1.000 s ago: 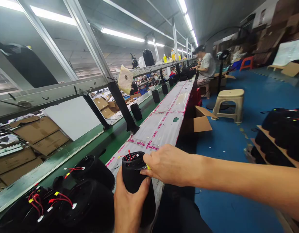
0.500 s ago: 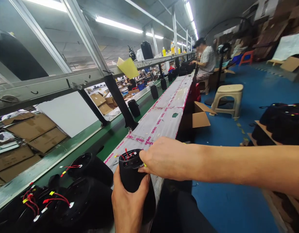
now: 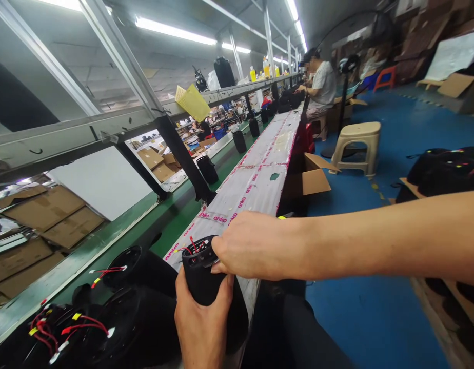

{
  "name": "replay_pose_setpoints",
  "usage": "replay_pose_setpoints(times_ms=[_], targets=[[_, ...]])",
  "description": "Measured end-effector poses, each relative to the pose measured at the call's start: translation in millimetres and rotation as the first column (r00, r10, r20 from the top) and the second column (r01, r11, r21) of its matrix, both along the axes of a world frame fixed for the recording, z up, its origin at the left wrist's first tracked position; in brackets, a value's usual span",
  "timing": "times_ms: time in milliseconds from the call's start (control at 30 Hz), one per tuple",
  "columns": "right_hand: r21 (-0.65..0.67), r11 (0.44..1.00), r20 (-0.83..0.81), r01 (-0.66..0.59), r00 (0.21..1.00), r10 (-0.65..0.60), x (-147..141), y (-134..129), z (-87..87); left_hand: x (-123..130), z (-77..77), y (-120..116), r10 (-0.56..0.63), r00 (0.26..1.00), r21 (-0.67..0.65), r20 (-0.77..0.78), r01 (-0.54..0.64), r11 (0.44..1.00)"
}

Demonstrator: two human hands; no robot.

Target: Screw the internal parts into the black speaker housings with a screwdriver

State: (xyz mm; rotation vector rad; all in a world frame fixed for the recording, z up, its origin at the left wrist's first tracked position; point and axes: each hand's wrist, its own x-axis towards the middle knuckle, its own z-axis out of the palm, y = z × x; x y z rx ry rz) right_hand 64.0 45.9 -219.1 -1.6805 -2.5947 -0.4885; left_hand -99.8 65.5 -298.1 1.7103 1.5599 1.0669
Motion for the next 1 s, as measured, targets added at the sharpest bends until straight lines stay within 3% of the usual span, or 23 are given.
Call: replay_pose_setpoints(times_ms=[233, 333, 500, 600, 700, 900, 1000], targets=[[-0.017, 1.000, 0.053, -0.003, 0.999, 0.004, -3, 6, 2.0, 0, -3.5, 0, 0.027, 0.999, 0.017, 0.029, -0.027, 0.999], [-0.013, 0.998, -0.008, -0.055, 0.998, 0.055, 5, 10, -3.1, 2, -3.5, 1, 0.036, 0.999, 0.021, -0.001, -0.036, 0.999], [0.069, 0.991, -0.130, -0.111, 0.984, 0.119, 18, 15, -26.4, 3, -0.3, 3, 0.036, 0.999, -0.031, 0.016, -0.035, 0.999], [0.148, 0.977, -0.218, -0.152, 0.959, 0.182, 16, 9, -43.0, -3, -1.9, 8, -0.050, 0.992, 0.001, 0.112, 0.050, 0.999], [0.172, 0.973, -0.377, -0.155, 0.902, 0.210, 13, -6, -47.3, -11, -6.8, 13, -0.085, 0.981, 0.029, 0.177, 0.081, 0.996], [0.034, 0.999, -0.670, -0.014, 0.742, 0.033, 19, -20, -30.5, -10, -9.6, 13, -0.056, 0.979, 0.007, 0.196, 0.055, 0.998], [0.122, 0.991, -0.746, -0.045, 0.654, 0.122, 17, -15, -26.6, -6, -5.7, 7, -0.033, 0.985, -0.012, 0.169, 0.036, 0.999]])
